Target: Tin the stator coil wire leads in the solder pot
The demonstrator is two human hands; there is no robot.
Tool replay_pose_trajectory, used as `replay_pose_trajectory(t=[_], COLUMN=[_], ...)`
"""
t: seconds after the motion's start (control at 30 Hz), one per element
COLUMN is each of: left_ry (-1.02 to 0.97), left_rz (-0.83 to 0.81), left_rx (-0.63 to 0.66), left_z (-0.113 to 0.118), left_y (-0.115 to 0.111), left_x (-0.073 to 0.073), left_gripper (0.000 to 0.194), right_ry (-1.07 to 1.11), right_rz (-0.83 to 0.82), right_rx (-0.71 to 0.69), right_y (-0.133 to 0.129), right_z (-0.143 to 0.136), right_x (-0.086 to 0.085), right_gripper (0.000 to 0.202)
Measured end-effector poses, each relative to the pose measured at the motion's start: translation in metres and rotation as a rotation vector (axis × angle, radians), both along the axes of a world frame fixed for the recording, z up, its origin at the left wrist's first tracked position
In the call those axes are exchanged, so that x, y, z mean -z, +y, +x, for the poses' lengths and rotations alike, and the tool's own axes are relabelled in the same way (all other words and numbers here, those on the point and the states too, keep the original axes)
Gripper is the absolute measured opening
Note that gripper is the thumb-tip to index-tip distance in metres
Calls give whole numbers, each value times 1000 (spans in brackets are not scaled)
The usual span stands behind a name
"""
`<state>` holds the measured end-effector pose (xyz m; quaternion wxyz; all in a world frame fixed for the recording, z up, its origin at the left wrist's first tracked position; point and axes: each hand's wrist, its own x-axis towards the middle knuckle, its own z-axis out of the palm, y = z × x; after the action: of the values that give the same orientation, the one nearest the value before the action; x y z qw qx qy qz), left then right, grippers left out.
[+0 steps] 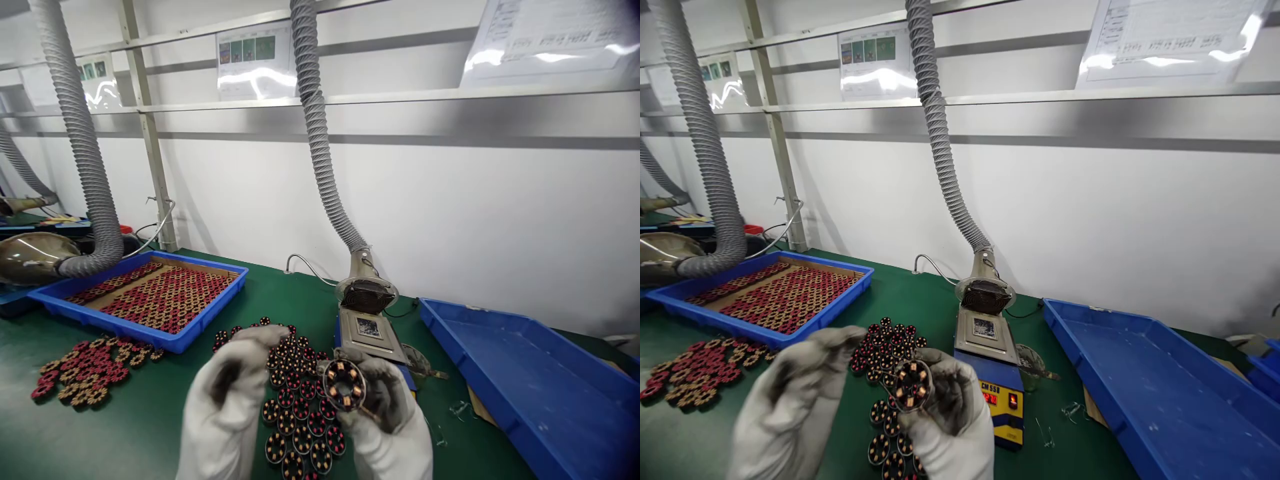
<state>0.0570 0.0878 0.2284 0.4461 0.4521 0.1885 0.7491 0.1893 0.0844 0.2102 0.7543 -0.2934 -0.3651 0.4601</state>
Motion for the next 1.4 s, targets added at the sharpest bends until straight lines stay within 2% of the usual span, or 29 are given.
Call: replay_pose_trajectory(t=[0.1,0.17,0.27,0.37,0.47,0.57,0.67,0.77,0.87,0.93,1.03,1.1,1.2,1.33,1.4], left_ry=[259,305,76,-180,-147,28,92,8,-162,-189,-1,77,30,-148,-115], left_rz=[-188,-231,-229,-226,-246,-294,-340,-317,-188,-145,-219,-262,-274,-241,-213], left_rx=[316,424,321,195,149,245,275,159,49,63,163,213,193,27,113], left_z=[5,14,28,30,24,20,24,28,26,23,19,19,18,13,13], left_y=[3,4,6,10,16,18,15,13,14,14,13,12,13,18,18], left_x=[-3,0,10,15,11,4,7,16,16,11,7,7,11,10,8], left_gripper=[51,45,28,22,25,40,23,8,5,12,23,20,13,16,23], right_ry=[-166,-296,-341,-268,-240,-257,-269,-288,-331,-350,-315,-279,-280,-334,-339], right_rz=[173,244,273,278,307,313,269,247,265,276,303,316,319,292,285], right_rx=[234,381,430,520,646,647,629,657,695,696,680,654,652,619,597], right_y=[-6,-9,-8,-4,-3,-5,-6,-4,-2,-1,0,1,2,-2,-3], right_z=[-15,-24,-30,-28,-27,-29,-33,-35,-34,-34,-35,-36,-38,-39,-40], right_x=[8,14,19,12,3,5,13,17,14,13,17,22,24,19,17], right_gripper=[26,26,27,36,36,36,37,38,36,32,29,30,34,34,34])
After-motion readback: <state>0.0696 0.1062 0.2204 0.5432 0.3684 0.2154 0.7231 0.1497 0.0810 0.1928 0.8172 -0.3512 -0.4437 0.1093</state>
